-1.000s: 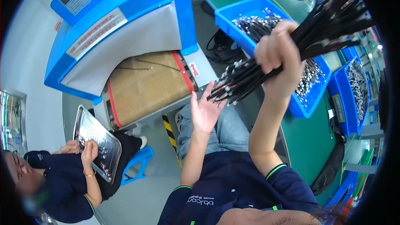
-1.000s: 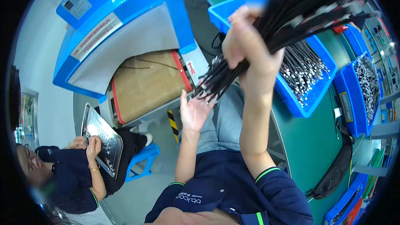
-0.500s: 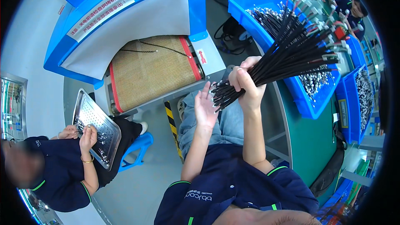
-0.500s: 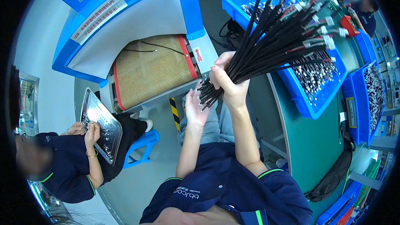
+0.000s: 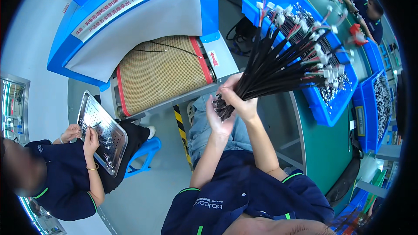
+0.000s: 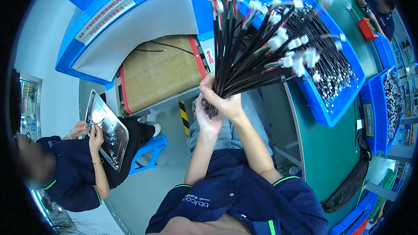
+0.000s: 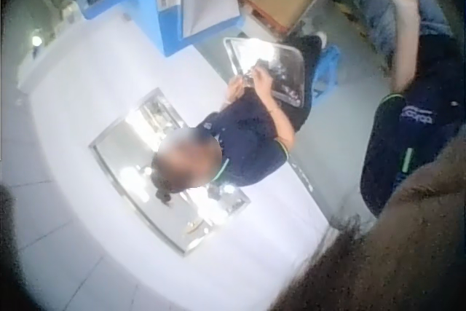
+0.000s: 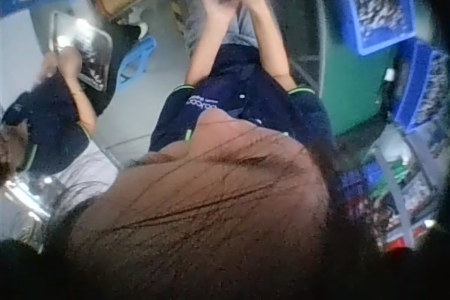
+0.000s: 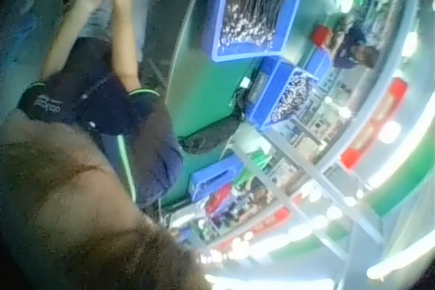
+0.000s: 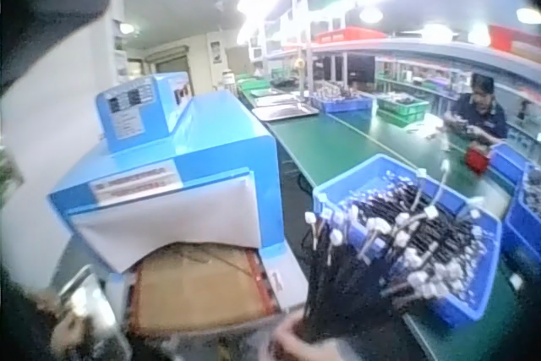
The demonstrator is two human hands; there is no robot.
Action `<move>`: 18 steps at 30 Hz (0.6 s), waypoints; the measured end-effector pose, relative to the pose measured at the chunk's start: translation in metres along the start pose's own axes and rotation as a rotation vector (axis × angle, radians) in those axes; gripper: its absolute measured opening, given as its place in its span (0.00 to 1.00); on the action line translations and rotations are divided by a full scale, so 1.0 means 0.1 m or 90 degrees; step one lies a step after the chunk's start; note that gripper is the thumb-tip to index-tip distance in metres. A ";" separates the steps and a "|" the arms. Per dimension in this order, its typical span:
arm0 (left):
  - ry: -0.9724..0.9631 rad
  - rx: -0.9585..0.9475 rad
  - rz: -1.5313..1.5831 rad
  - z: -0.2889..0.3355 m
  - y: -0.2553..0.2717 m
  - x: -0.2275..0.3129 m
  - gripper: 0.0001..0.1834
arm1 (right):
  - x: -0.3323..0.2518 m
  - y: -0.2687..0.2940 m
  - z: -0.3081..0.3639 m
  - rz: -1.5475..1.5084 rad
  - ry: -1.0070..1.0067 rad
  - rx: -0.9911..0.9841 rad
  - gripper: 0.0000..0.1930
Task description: The person sits at a workstation and repeatedly picks up black cables from a blue bin. They insert one end of each cable into a slot on a blue machine, then place the processed cable into a metal tray on their lap. A coworker is visible to the left performing a similar task.
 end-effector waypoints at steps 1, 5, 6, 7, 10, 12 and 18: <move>-0.009 0.025 -0.003 0.05 -0.09 0.00 0.25 | 0.02 -0.01 0.01 0.001 -0.020 -0.004 0.07; 0.007 0.032 -0.083 0.01 0.08 -0.04 0.23 | 0.10 0.02 0.01 0.008 -0.113 -0.030 0.06; 0.016 0.021 -0.102 -0.01 0.17 -0.06 0.25 | 0.11 0.04 0.02 0.028 -0.127 -0.043 0.06; -0.004 0.009 -0.170 -0.02 0.22 -0.07 0.25 | 0.12 0.06 0.03 0.049 -0.142 -0.053 0.06; -0.045 -0.026 -0.355 0.07 0.17 -0.02 0.31 | 0.11 0.11 0.06 0.084 -0.166 -0.100 0.07; -0.106 -0.086 -0.444 -0.01 0.21 0.07 0.34 | 0.16 0.16 0.08 0.111 -0.163 -0.143 0.08; -0.178 -0.347 -0.436 0.04 0.05 0.42 0.46 | 0.26 0.34 0.15 0.296 -0.349 -0.350 0.09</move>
Point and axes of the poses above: each hand's wrist, its own z-axis away from the middle knuckle, its own y-axis out of the back of the hand, x = y × z, the point moved 3 cm from there along -z, towards the middle knuckle, and after that the axes turned 5 degrees about -x, right-handed, at the moved point
